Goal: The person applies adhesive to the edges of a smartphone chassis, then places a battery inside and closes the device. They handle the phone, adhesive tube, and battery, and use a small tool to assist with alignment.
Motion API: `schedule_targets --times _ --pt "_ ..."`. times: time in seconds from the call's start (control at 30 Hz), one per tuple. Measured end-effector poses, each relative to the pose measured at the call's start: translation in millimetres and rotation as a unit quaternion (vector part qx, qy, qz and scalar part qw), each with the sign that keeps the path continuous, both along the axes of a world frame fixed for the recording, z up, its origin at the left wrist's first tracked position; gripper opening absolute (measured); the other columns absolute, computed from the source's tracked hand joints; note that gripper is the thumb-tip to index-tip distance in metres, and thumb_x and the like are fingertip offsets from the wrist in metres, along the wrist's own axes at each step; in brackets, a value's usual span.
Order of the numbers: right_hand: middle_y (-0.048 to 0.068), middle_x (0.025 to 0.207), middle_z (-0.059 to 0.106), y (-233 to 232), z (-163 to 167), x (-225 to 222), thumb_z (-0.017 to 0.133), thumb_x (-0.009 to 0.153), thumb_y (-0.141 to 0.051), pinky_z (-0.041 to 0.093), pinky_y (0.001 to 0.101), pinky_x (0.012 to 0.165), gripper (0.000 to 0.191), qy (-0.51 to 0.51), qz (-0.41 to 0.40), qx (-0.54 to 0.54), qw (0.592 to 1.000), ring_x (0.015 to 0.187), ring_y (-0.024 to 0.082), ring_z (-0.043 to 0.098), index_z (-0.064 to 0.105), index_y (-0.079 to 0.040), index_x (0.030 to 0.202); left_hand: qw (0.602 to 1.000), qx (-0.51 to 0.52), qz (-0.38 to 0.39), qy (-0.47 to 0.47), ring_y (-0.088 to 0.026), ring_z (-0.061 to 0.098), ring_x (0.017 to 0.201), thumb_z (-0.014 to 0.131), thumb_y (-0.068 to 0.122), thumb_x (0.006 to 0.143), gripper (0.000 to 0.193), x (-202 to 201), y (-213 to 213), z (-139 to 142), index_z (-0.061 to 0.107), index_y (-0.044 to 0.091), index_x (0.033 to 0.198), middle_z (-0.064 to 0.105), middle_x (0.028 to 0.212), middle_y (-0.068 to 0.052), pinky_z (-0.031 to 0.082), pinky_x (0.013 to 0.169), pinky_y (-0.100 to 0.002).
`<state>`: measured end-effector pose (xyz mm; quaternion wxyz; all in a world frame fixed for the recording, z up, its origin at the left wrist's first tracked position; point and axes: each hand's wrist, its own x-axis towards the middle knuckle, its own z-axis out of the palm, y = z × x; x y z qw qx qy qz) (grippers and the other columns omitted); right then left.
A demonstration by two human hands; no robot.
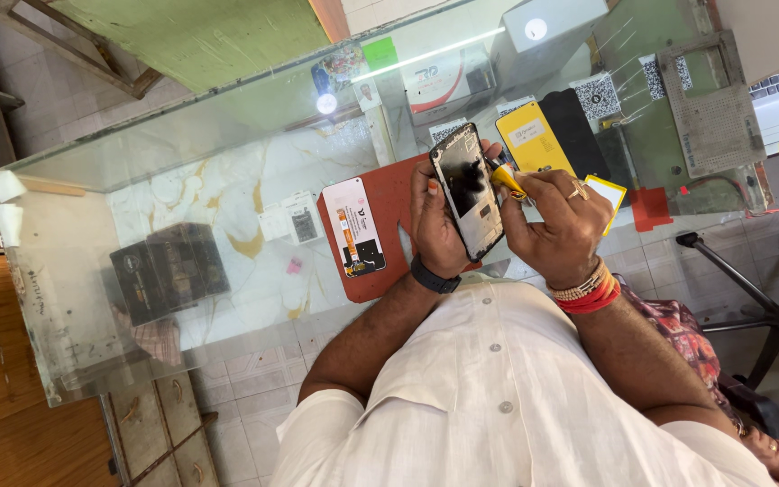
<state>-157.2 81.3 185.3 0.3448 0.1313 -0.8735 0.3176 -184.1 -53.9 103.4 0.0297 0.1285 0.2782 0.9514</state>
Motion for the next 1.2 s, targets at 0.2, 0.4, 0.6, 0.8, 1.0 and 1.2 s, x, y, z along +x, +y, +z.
schedule_targets --times 0.2,0.4,0.6,0.8,1.0,1.2 --pt "0.014 0.088 0.072 0.1 0.7 0.5 0.079 0.086 0.001 0.055 0.0345 0.066 0.014 0.000 0.002 -0.004 1.000 0.077 0.026 0.073 0.073 0.003 0.098 1.000 -0.013 0.005 0.011 -0.038 0.051 0.141 0.042 0.038 0.116 0.040 -0.7 -0.6 1.0 0.043 0.006 0.140 0.051 0.152 -0.028 0.050 0.118 -0.050" --pt "0.016 0.091 0.072 -0.2 2.1 -0.5 0.079 0.086 0.001 0.060 0.0379 0.080 0.015 0.012 0.003 0.003 1.000 0.088 0.030 0.075 0.073 0.002 0.100 1.000 -0.002 0.005 0.011 -0.039 0.051 0.141 0.043 0.036 0.117 0.038 -1.0 0.0 1.1 0.044 0.006 0.140 0.051 0.147 -0.028 0.049 0.118 -0.050" --pt "0.015 0.087 0.071 -1.0 3.7 0.6 0.080 0.084 0.002 0.061 0.0396 0.084 0.015 0.013 0.010 -0.002 1.000 0.087 0.032 0.075 0.073 0.003 0.097 1.000 -0.012 0.009 0.014 -0.039 0.051 0.142 0.042 0.037 0.117 0.039 0.7 0.0 1.4 0.044 0.007 0.141 0.051 0.147 -0.027 0.049 0.116 -0.046" --pt "0.013 0.085 0.070 1.3 3.1 -0.5 0.079 0.083 0.002 0.062 0.0458 0.098 0.014 0.023 0.022 0.000 0.999 0.082 0.029 0.072 0.073 0.004 0.096 1.000 -0.017 0.008 0.014 -0.039 0.050 0.142 0.040 0.038 0.117 0.040 0.6 -1.3 2.7 0.043 0.006 0.141 0.051 0.147 -0.028 0.052 0.116 -0.049" --pt "0.012 0.085 0.071 2.3 0.5 1.1 0.078 0.083 0.001 0.059 0.0483 0.104 0.015 0.021 0.024 0.004 0.999 0.081 0.027 0.072 0.074 0.003 0.097 1.000 -0.022 0.010 0.019 -0.040 0.050 0.142 0.039 0.036 0.118 0.038 1.2 -1.1 1.8 0.043 0.006 0.140 0.051 0.147 -0.028 0.050 0.113 -0.046" --pt "0.012 0.083 0.071 3.8 -1.6 3.4 0.078 0.084 0.001 0.057 0.0497 0.107 0.013 0.018 0.020 0.006 1.000 0.081 0.027 0.072 0.073 0.002 0.096 1.000 -0.019 0.007 0.015 -0.039 0.050 0.143 0.039 0.035 0.117 0.038 1.6 -0.1 -1.5 0.043 0.006 0.141 0.051 0.152 -0.027 0.047 0.121 -0.050"
